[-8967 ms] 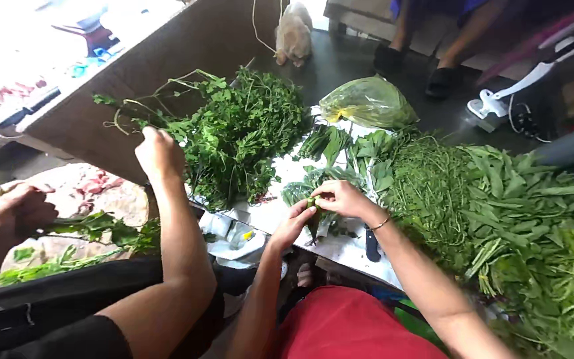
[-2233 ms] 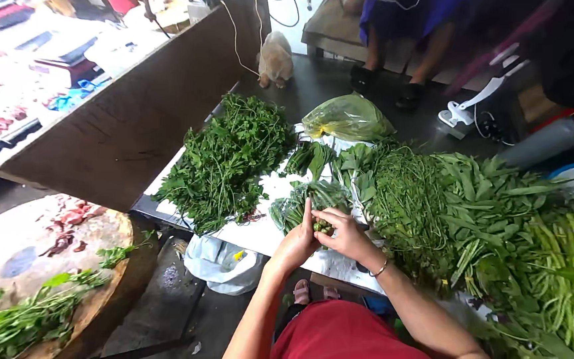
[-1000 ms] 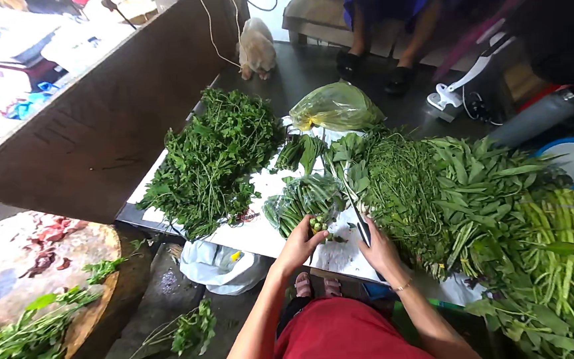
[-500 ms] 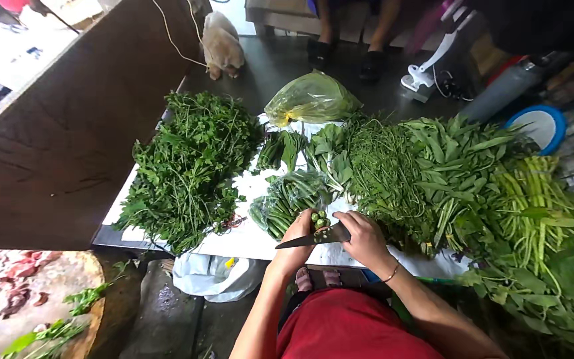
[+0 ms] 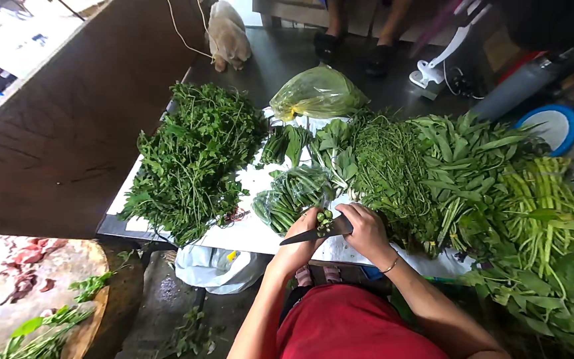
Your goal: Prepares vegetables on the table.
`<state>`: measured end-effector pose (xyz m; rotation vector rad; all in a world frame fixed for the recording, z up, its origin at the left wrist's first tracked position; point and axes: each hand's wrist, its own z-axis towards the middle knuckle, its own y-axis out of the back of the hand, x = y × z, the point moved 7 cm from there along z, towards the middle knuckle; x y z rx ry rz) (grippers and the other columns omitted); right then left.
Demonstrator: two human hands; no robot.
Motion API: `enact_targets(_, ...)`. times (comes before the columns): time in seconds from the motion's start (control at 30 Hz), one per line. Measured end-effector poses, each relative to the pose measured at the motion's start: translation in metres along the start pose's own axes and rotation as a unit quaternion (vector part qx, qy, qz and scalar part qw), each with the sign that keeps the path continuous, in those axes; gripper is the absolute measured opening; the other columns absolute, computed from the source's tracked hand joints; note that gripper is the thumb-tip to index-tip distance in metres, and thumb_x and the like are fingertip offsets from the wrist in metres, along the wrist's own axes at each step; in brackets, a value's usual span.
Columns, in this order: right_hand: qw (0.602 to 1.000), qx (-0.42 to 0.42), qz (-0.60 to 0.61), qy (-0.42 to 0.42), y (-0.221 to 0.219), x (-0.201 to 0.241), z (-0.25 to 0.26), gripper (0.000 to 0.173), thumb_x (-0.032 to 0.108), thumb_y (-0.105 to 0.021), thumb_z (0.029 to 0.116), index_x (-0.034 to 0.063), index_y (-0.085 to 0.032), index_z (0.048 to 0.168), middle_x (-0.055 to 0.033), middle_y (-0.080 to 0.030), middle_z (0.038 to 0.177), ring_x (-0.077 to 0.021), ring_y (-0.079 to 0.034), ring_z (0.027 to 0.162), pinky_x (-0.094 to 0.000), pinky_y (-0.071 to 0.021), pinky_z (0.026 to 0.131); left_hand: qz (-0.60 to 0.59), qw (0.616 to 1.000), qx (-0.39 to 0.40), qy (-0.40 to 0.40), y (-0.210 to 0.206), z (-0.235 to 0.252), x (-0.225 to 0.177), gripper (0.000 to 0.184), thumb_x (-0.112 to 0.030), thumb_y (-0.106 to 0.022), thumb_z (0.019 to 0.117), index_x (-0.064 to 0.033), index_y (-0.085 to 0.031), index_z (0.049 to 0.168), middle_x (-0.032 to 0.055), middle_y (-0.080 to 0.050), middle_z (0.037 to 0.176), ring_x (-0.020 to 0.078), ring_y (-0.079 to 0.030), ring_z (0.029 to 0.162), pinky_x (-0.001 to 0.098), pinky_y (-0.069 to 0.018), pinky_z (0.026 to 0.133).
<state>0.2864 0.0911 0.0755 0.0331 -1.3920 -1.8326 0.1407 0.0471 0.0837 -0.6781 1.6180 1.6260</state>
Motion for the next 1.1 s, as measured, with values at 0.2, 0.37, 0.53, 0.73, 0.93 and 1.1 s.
enact_targets(0.2,0.999,0.023,0.011,-0.03,-0.007,-0.017,0.006,0.039,0.002,-0.076,0.0746,0.0062,-0.074,0.113,-0.0149,-0.075,0.104,-0.0337,-0.074,0.094,-0.0506,-0.0595,0.082,-0.011,1.0,0.008,-0.011,0.0,-0.001,0.007,0.047,-0.035,-0.063,0.1014,0.002,-0.058,0.13,0.0152,-0.068,0.107,0.02,-0.067,0.092,0.0381,-0.0549,0.09)
enact_targets(0.37,0.99,0.096,0.035,-0.099,-0.018,-0.033,0.013,0.031,0.007,-0.07,0.0869,0.005,-0.073,0.118,-0.0169,-0.074,0.111,-0.0361,-0.072,0.102,-0.0545,-0.0572,0.088,-0.013,0.999,0.029,-0.021,0.006,-0.006,0.005,0.05,-0.035,-0.063,0.1009,0.0046,-0.057,0.13,0.0186,-0.068,0.109,0.0243,-0.068,0.1,0.0419,-0.0539,0.094)
enact_targets(0.53,0.937,0.223,0.082,-0.257,-0.027,-0.062,0.013,0.038,0.013,-0.059,0.0967,0.0075,-0.063,0.135,-0.0185,-0.069,0.124,-0.0349,-0.066,0.116,-0.0544,-0.0499,0.099,-0.034,0.998,0.003,-0.05,0.012,-0.009,0.006,0.047,-0.034,-0.067,0.0979,0.0027,-0.06,0.127,0.0175,-0.066,0.114,0.0203,-0.065,0.103,0.0372,-0.0534,0.094)
enact_targets(0.73,0.849,0.276,0.259,-0.37,-0.068,-0.079,-0.023,0.062,0.017,-0.064,0.0971,0.0133,-0.04,0.154,-0.0225,-0.062,0.127,-0.0317,-0.067,0.098,-0.0504,-0.0546,0.086,0.036,0.993,-0.112,0.013,0.053,0.007,0.044,0.042,-0.036,-0.075,0.0879,-0.003,-0.073,0.113,0.0146,-0.067,0.113,0.0274,-0.063,0.107,0.0485,-0.0521,0.092)
enact_targets(0.93,0.808,0.21,0.335,-0.438,-0.102,-0.103,-0.054,0.065,0.008,-0.062,0.0941,0.0099,-0.036,0.154,-0.0182,-0.06,0.115,-0.0203,-0.059,0.071,-0.0384,-0.0533,0.066,-0.417,0.833,-0.312,0.187,0.099,0.04,0.139,0.04,-0.021,-0.055,0.1052,-0.0131,-0.044,0.143,0.0057,-0.063,0.11,0.0129,-0.064,0.082,0.0326,-0.0571,0.074)
enact_targets(1.1,0.812,0.208,0.325,-0.438,-0.104,-0.105,-0.06,0.066,0.007,-0.063,0.0933,0.0111,-0.037,0.154,-0.0198,-0.059,0.118,-0.0224,-0.061,0.075,-0.0399,-0.0545,0.069,-0.51,0.73,-0.349,0.293,0.07,0.073,0.164,0.031,-0.022,-0.05,0.1076,-0.0078,-0.043,0.135,0.0109,-0.058,0.107,0.0175,-0.061,0.079,0.0344,-0.0558,0.071)
